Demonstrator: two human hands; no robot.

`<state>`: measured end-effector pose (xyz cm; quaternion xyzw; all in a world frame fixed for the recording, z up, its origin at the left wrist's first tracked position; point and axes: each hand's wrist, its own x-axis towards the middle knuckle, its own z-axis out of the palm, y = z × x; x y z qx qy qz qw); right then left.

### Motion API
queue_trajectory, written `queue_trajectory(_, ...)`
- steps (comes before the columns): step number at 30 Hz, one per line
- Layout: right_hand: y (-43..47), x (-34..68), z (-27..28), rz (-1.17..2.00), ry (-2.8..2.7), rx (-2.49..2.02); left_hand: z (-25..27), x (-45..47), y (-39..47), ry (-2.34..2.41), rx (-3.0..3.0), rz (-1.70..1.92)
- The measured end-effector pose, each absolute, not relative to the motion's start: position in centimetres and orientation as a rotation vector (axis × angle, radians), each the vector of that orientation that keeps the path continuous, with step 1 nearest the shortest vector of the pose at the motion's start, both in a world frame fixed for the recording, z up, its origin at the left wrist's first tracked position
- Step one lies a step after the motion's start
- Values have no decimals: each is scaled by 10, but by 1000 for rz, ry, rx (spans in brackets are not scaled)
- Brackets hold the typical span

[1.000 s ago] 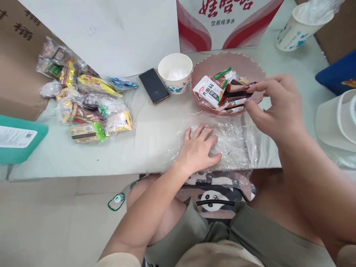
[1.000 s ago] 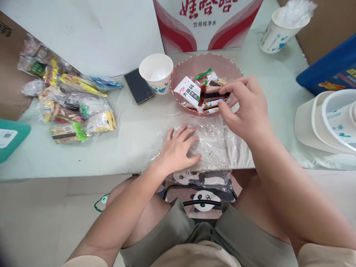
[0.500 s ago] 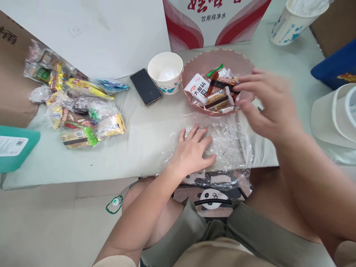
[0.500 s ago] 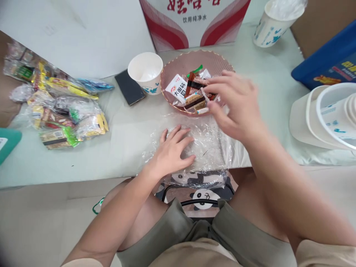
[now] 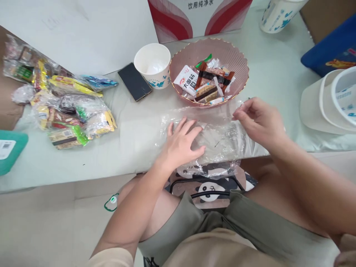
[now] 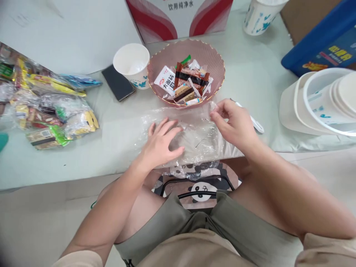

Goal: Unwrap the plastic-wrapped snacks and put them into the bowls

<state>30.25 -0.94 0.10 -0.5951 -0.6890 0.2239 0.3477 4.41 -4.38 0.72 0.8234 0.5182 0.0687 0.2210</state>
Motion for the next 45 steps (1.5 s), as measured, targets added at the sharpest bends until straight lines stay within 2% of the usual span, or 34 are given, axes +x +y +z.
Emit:
queue_trajectory(5,-11,299,9,673,-1482,-1507,8,36,-40,1492,2236,144)
queue_trajectory(9,-23,304,29,374,-1526,-1394,6,33,-40,1570,2220,146)
queue_trajectory(11,-35,305,42,236,-1696,-1203,5,31,-40,1618,2195,149)
queue_trajectory(15,-62,288,46,511,-2377,-770,6,24,-38,1704,2131,133)
queue_trajectory(18,-78,271,30,407,-2809,-721,6,20,-36,1744,2113,142)
queue_trajectory(21,-85,267,17,370,-2952,-697,6,20,-35,1750,2110,135)
queue_trajectory(27,-71,280,28,703,-2865,-799,8,17,-33,1742,2103,187)
queue_trajectory(31,-59,285,41,986,-2662,-666,15,-4,-30,1758,2086,535)
queue_trajectory(34,-56,289,55,1223,-2480,-605,23,-25,-34,1511,2029,767)
queue_trajectory(38,-55,295,67,1416,-2282,-626,30,-36,-49,1084,1999,638)
queue_trajectory(40,-54,296,61,1301,-2278,-704,30,-32,-54,1064,2062,559)
queue_trajectory(45,-38,298,15,499,-2355,-1190,15,-21,-42,1543,2227,585)
